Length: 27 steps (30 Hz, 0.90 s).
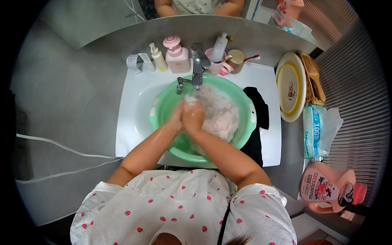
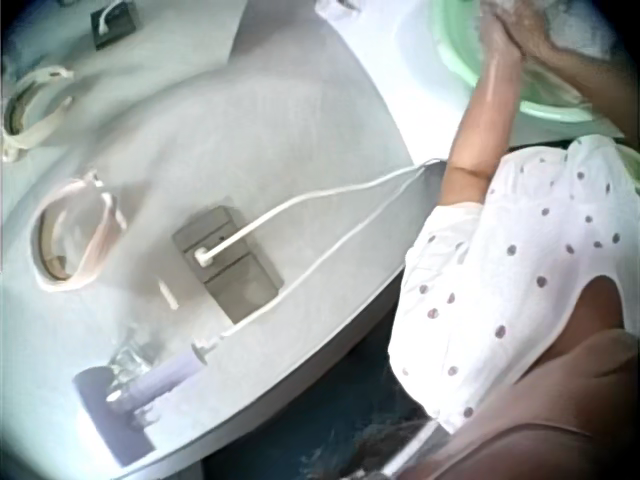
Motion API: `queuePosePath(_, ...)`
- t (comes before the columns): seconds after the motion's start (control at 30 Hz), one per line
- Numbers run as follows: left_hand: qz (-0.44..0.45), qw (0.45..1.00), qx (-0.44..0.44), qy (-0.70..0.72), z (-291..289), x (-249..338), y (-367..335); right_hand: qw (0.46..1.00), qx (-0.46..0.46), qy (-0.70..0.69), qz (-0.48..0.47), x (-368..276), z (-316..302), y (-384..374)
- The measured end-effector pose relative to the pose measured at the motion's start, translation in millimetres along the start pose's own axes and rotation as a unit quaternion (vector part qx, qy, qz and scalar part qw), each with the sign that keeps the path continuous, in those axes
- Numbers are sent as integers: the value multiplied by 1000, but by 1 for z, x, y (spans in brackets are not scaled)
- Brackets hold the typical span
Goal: The person is washing white and pink clothes in a green basin filled with soapy water, scrubbing and lifting the items by hand.
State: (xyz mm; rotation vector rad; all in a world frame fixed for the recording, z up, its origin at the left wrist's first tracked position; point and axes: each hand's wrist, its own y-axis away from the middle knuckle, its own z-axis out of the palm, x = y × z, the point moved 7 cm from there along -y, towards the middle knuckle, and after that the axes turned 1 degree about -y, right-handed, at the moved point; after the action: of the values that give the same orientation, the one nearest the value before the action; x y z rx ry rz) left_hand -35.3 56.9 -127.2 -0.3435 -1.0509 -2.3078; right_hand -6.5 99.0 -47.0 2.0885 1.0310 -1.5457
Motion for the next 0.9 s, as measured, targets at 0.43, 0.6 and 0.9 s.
queuePosePath(0.43, -45, 976, -189, -97, 56, 42, 56, 1000, 16, 11, 8, -20, -22, -7)
queuePosePath(0.6, 40, 993, 22, -108, 23, 18, 56, 998, 0, 60, -16, -27, -20, -19)
queuePosePath(0.9, -60, 988, -140, -4, 40, 30, 48, 991, 14, -9, -136, -40, 3, 9)
